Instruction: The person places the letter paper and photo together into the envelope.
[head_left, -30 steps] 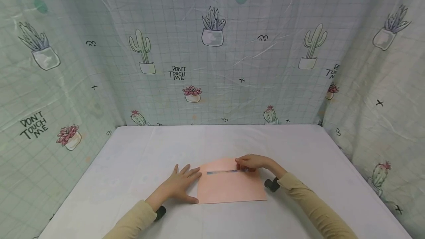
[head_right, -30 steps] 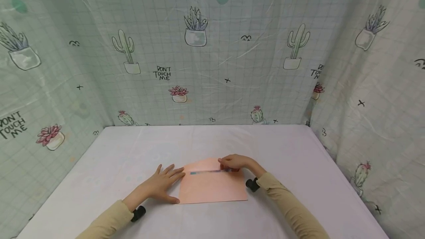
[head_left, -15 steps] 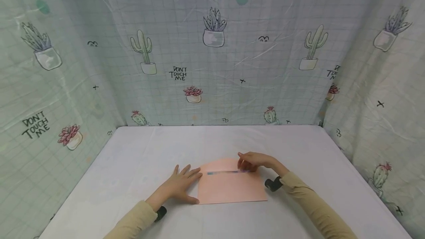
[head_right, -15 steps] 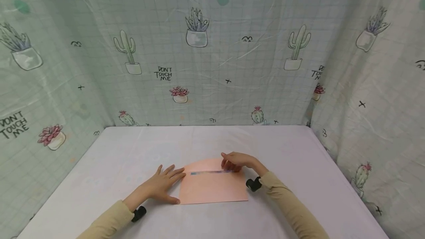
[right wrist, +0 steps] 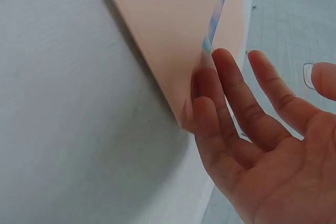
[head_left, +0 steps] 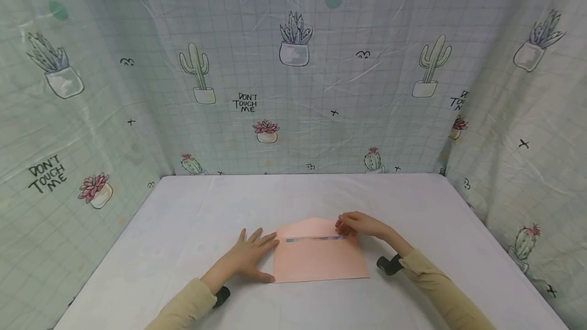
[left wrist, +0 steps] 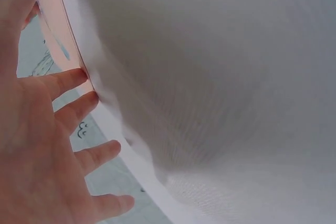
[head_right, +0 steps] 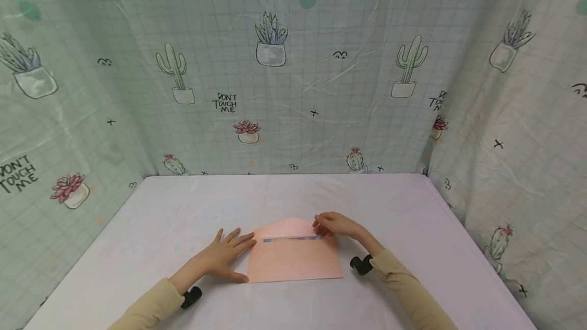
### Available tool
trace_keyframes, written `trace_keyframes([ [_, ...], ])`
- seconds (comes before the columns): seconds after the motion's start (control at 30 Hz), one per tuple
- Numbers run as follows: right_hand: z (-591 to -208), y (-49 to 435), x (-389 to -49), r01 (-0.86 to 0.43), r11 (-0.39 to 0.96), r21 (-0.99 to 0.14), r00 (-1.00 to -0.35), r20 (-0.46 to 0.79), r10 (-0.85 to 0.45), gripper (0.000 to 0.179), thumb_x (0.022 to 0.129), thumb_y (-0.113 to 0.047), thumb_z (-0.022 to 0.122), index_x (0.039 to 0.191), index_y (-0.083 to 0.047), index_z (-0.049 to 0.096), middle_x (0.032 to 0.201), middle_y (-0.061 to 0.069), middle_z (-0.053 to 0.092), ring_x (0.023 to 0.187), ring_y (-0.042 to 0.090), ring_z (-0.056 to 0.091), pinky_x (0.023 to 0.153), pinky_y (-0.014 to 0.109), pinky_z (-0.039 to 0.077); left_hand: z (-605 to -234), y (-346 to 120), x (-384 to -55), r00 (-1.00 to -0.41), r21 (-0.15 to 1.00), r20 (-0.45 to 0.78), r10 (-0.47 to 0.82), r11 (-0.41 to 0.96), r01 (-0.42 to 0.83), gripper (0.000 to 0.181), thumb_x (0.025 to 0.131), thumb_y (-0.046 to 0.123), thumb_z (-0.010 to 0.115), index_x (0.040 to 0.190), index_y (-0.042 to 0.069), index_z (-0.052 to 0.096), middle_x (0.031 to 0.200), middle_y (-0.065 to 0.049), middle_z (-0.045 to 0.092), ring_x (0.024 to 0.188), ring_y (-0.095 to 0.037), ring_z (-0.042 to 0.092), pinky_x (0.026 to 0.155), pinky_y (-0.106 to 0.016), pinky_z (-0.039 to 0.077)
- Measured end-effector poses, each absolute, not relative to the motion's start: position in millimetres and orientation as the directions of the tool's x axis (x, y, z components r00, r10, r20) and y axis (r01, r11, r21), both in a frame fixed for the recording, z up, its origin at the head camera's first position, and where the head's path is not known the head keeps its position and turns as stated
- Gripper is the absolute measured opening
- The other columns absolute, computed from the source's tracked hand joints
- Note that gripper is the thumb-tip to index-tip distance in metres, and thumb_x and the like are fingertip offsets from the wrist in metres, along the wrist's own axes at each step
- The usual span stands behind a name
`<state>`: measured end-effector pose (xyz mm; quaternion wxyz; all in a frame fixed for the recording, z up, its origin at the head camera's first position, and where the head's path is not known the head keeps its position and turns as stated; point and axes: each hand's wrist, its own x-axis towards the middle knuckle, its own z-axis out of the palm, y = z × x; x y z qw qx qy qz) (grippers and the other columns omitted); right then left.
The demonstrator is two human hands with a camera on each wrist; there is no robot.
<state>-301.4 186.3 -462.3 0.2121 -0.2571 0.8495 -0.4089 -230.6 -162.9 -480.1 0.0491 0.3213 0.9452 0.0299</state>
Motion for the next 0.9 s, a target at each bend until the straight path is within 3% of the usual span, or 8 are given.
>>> trace_keyframes([
  [0.23, -464.7, 198.1, -292.6, -0.329, 0.565, -0.757, -0.815, -0.075, -0.575, 0.036, 0.097, -0.026, 0.036, 0.102, 0.001, 0.059, 0.099, 0.016, 0.064, 0.088, 0.022, 0.06, 0.067, 0.029, 0.048, -474.7, -162.5, -226.2, -0.786, 0.07, -0.072, 0.613, 0.79, 0.609, 0.086, 0.069, 0.064, 0.058, 0.136, 0.014, 0.037, 0.145, -0.003, 0.031, 0.133, -0.039, 0.023, 0.099, -0.069, 0.015],
  [0.5, -466.9, 208.2, -280.4, -0.338, 0.619, -0.709, -0.857, -0.04, -0.514, 0.035, 0.096, -0.029, 0.039, 0.102, -0.003, 0.061, 0.101, 0.011, 0.065, 0.095, 0.023, 0.06, 0.076, 0.026, 0.048, -472.9, -162.4, -220.9, -0.777, 0.088, -0.066, 0.626, 0.779, 0.621, 0.082, 0.072, 0.059, 0.06, 0.135, 0.011, 0.038, 0.143, -0.007, 0.034, 0.132, -0.039, 0.025, 0.099, -0.069, 0.015],
  [0.9, -472.0, 225.1, -267.6, -0.36, 0.688, -0.63, -0.912, 0.085, -0.4, 0.027, 0.093, -0.028, 0.045, 0.102, -0.008, 0.062, 0.1, 0.006, 0.065, 0.095, 0.025, 0.058, 0.075, 0.036, 0.048, -475.7, -167.2, -218.3, -0.789, 0.096, -0.01, 0.614, 0.786, 0.61, 0.07, 0.078, 0.053, 0.058, 0.133, 0.013, 0.04, 0.139, -0.007, 0.04, 0.131, -0.037, 0.029, 0.099, -0.067, 0.016],
])
